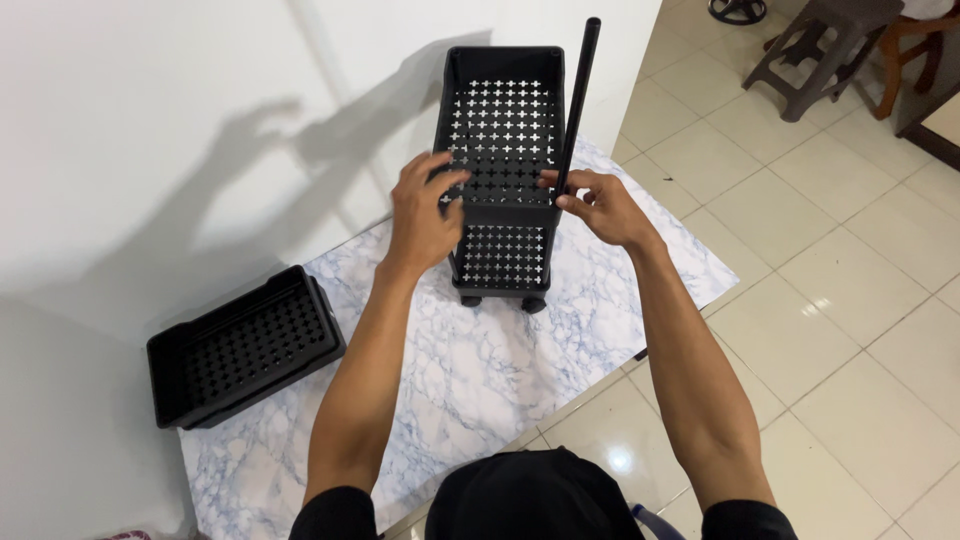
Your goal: The person assembles a two-tier rolling utility cart by inserting perforated trays into a frame with wheels and attaching a vertical handle. The person places trays into the frame, secures them, and then installs the handle into the top tray.
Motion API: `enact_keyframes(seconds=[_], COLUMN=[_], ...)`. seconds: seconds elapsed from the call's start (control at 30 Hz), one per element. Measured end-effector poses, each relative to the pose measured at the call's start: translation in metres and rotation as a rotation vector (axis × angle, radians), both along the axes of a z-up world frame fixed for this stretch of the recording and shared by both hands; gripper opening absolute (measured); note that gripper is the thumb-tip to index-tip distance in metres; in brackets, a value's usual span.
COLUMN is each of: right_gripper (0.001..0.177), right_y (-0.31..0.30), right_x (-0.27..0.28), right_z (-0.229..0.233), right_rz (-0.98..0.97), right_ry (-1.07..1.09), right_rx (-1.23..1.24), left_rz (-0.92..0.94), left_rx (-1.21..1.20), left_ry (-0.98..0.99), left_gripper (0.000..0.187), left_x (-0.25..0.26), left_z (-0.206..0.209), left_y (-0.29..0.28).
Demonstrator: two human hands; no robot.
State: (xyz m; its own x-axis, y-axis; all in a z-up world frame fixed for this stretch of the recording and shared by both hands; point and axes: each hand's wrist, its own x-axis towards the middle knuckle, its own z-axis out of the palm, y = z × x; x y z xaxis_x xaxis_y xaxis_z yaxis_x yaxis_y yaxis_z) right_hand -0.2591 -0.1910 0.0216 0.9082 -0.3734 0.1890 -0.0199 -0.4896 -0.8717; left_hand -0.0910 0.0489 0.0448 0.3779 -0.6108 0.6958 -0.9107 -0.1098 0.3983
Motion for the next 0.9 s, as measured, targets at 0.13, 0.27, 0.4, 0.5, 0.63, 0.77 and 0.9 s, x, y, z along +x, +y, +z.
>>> enact_keyframes(seconds=[0.13,0.27,0.4,0.5,0.63,0.77,0.9], right_gripper=[0.026,0.017,0.014,0.011,0.012,0.013,0.016], right_y=[-0.003,-0.005,-0.004,0.001,0.002,-0.002,-0.003], right_x=[0.008,0.005,0.002,-0.001,-0.007,-0.009,-0.006], right_z=[-0.011,-0.026,-0.030,-0.026,-0.021,-0.017,-0.023], right_rz=[0.072,0.058,-0.064,-0.203,-0.270,-0.284,-0.100], right_ry=[-0.086,-0.183,-0.178,-0.109,-0.101,-0.070,-0.237], right_rx=[0.097,0.153,0.099,-0.026,-0.078,-0.058,0.102], left_rz=[-0.200,-0.443,-0.546,-0.455,-0.478,-0.488,-0.494], left_rx=[-0.107,-0.221,-0.226,-0.228,-0.207,-0.167,-0.218], left_ry=[0.094,0.264,0.470,0.389,0.337,0.307,0.306], left_gripper=[0.029,0.044,0.044,0.028,0.020,0.021,0.022], left_x=[-0.020,-0.035,-0.047,-0.050,-0.047,-0.046,-0.048], left_z=[0.036,0.059,0.061,0.056,0.052,0.056,0.057], left_y=[-0.031,-0.080,-0.116,-0.129,-0.139,-0.143,-0.137])
